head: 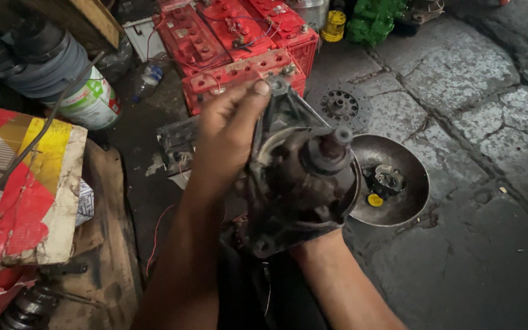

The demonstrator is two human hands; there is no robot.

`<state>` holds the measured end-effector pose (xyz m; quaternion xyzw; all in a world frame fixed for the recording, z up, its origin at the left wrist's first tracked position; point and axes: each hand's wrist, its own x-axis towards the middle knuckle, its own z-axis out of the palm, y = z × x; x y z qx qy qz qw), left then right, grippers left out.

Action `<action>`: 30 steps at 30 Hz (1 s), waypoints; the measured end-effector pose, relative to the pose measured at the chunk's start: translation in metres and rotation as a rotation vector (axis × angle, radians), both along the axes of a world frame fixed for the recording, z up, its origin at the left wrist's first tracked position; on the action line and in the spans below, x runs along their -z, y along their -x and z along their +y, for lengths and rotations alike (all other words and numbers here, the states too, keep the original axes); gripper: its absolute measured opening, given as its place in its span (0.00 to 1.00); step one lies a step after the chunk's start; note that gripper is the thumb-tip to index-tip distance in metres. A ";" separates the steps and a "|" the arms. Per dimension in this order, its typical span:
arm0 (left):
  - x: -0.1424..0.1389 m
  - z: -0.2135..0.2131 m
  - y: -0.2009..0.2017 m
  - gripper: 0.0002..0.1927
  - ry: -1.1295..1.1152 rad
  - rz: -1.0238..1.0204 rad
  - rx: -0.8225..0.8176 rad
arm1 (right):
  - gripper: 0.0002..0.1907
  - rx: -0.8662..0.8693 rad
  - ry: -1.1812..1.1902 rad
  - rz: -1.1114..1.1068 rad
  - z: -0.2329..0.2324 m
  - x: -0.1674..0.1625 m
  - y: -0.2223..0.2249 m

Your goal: The person is sitting on the floor in a workshop, holding and manipulating a mechanical part, possibly a starter motor. They rotate the part, inspect its internal components, and use a tool to adjust or clean it. The person also handles a battery and other small components.

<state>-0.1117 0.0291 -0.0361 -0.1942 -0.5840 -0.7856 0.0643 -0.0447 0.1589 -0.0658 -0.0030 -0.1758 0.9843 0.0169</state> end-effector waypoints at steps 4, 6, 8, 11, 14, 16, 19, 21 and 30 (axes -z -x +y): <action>0.000 0.005 0.000 0.16 0.055 0.005 -0.022 | 0.19 0.060 0.011 0.018 0.009 -0.007 0.008; -0.001 0.007 0.000 0.16 0.066 0.014 -0.030 | 0.18 0.058 -0.017 0.029 0.009 -0.007 0.005; -0.003 0.008 -0.001 0.16 0.069 0.000 -0.036 | 0.18 0.029 -0.080 0.044 0.003 -0.004 -0.003; -0.005 0.009 -0.002 0.16 0.050 0.013 -0.032 | 0.18 -0.046 -0.214 0.059 -0.007 0.004 -0.018; -0.004 0.008 -0.005 0.16 0.089 -0.008 -0.084 | 0.17 -0.055 -0.366 0.105 -0.006 0.011 -0.020; -0.003 0.007 -0.005 0.16 0.095 -0.002 -0.086 | 0.18 -0.027 -0.691 0.226 -0.004 0.014 -0.018; -0.003 0.007 -0.004 0.16 0.096 0.037 -0.082 | 0.18 -0.082 -0.410 0.143 -0.005 0.015 -0.017; -0.005 0.006 -0.004 0.16 0.095 0.023 -0.066 | 0.19 -0.115 -0.222 0.087 -0.006 0.014 -0.017; -0.018 -0.022 -0.017 0.43 0.182 -0.008 0.384 | 0.28 -0.020 0.105 -0.019 0.003 -0.003 -0.005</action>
